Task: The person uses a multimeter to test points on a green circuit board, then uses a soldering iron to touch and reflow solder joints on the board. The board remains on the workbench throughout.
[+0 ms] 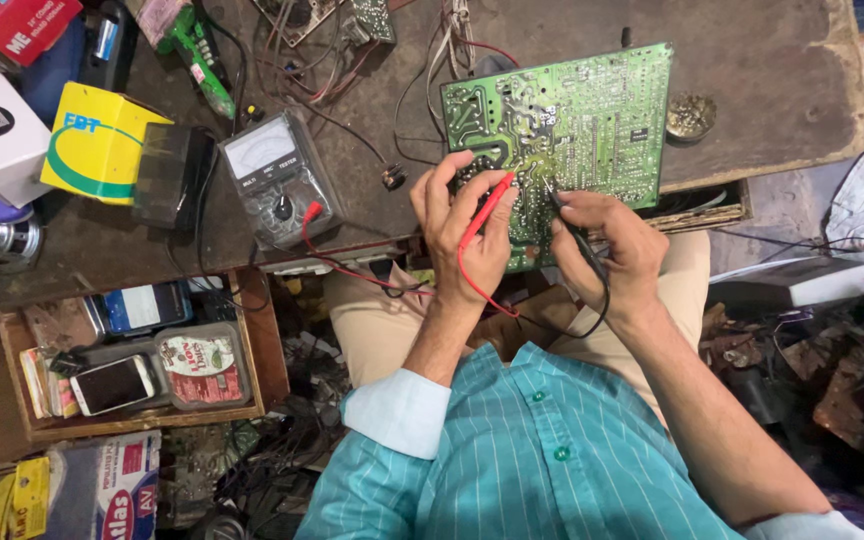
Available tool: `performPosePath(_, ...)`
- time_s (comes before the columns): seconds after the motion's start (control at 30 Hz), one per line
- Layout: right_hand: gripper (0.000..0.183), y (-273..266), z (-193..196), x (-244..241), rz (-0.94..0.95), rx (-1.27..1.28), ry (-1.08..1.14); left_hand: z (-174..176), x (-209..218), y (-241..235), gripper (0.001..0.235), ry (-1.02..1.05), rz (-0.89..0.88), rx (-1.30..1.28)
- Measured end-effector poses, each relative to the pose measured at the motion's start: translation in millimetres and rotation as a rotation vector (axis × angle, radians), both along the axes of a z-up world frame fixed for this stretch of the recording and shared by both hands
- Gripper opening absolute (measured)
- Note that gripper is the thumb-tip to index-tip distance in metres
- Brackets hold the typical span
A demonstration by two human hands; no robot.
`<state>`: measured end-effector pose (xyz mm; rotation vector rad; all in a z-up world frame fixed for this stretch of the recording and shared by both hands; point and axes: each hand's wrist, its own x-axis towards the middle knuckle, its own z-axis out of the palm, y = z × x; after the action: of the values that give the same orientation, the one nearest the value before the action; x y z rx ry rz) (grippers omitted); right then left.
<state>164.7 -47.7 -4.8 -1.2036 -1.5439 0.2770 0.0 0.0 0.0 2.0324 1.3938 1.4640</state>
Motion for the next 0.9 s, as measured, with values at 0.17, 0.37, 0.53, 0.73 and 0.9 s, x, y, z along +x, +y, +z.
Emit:
performPosePath(0.17, 0.018, -1.8, -1.6, 1.0, 0.011, -0.008, 0.009, 0.1, -1.0, 0.2, 0.022, 0.008, -0.006, 0.0)
performPosePath(0.37, 0.018, -1.9, -0.9, -0.9, 0.041, -0.029, 0.014, 0.9, -1.9, 0.4, 0.022, 0.025, -0.011, 0.006)
performPosePath(0.53, 0.018, -2.1, -1.9, -1.9, 0.055, -0.033, 0.026, 0.4, -2.3, 0.7, 0.022, 0.035, -0.014, 0.011)
performPosePath(0.73, 0.018, -1.7, -4.8, -1.6, 0.046, -0.037, 0.023, 0.2, -2.3, 0.7, 0.022, 0.05, -0.015, 0.014)
performPosePath(0.9, 0.019, -1.7, -4.9, -1.4, 0.043, -0.034, 0.012, 1.7, -3.1, 0.2, 0.022, 0.061, -0.016, 0.009)
